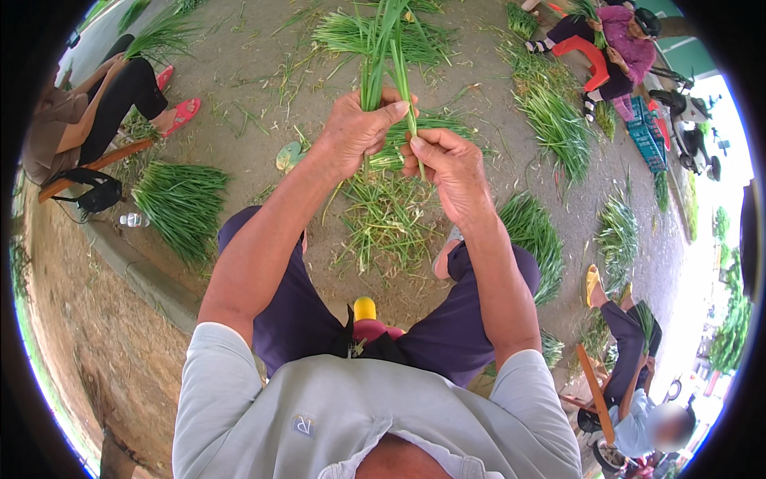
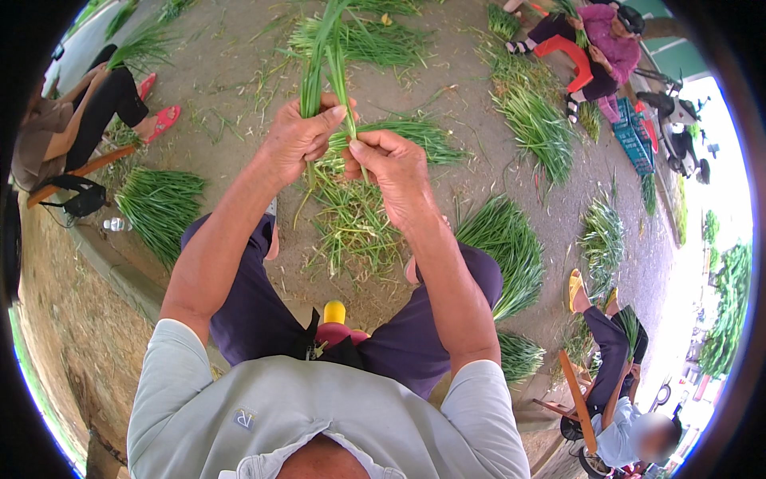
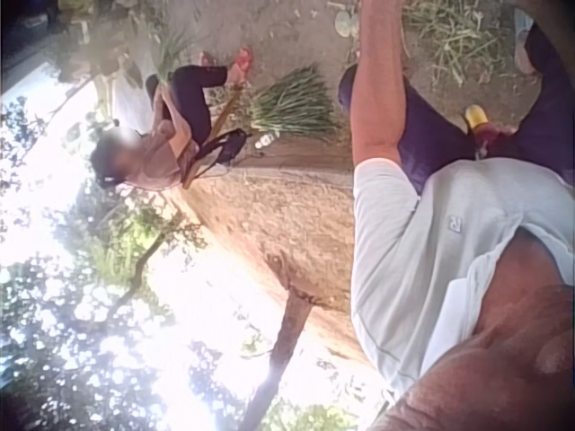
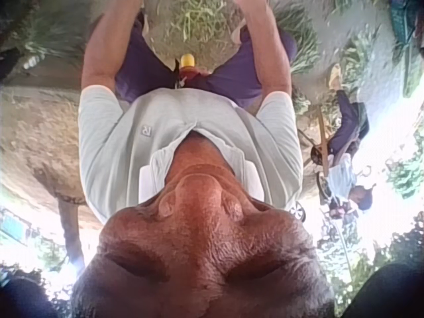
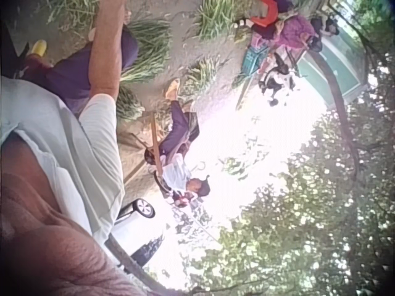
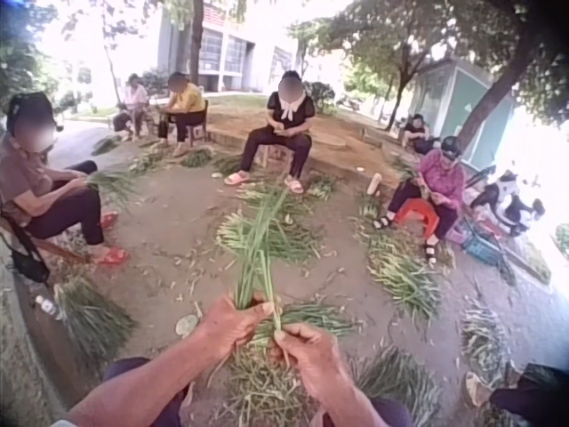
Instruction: The person cleans and preps green scallion stalks by hand while sitting in a circle with other people.
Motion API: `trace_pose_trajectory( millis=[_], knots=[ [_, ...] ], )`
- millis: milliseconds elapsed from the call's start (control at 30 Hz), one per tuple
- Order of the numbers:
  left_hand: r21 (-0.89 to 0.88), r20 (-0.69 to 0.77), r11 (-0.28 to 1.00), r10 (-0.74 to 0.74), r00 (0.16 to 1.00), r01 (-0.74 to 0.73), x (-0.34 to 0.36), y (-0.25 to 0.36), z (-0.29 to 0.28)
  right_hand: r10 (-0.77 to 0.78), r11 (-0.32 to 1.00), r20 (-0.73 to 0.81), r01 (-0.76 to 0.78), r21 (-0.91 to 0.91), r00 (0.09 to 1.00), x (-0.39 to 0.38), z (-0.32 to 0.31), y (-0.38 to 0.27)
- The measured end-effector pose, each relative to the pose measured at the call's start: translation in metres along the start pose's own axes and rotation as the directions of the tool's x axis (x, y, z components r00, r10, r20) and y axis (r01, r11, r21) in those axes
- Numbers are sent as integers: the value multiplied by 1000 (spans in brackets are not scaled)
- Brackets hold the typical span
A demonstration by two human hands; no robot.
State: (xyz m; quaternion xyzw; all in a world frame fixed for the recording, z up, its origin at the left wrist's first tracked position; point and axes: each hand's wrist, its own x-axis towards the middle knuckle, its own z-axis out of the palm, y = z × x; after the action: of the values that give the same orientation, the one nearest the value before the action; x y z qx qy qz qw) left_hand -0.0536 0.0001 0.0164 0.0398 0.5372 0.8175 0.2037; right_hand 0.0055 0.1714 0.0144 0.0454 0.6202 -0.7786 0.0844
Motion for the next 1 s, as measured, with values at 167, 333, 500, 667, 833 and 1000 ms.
trace_pose_trajectory(
  millis=[167,333,500,667,833,1000],
  knots=[
    [-55,23,998,-5,1000,6,1,1,-3,16,996,88,-24,88,996,0,0,1],
    [-116,13,992,43,999,-41,8,4,-14,110,983,217,-138,118,970,-8,1,-10],
    [-124,6,991,42,999,-41,6,11,-15,93,986,240,-122,111,966,-9,-2,-7],
    [-25,34,999,-30,999,31,-3,7,-5,29,998,153,-36,43,988,-9,1,-8],
    [4,27,1000,-16,1000,15,-1,6,-3,-21,992,74,29,-121,997,-8,4,-6],
    [28,93,999,-19,995,17,0,-1,-7,33,993,7,-31,-116,999,-9,5,-7]
  ],
)
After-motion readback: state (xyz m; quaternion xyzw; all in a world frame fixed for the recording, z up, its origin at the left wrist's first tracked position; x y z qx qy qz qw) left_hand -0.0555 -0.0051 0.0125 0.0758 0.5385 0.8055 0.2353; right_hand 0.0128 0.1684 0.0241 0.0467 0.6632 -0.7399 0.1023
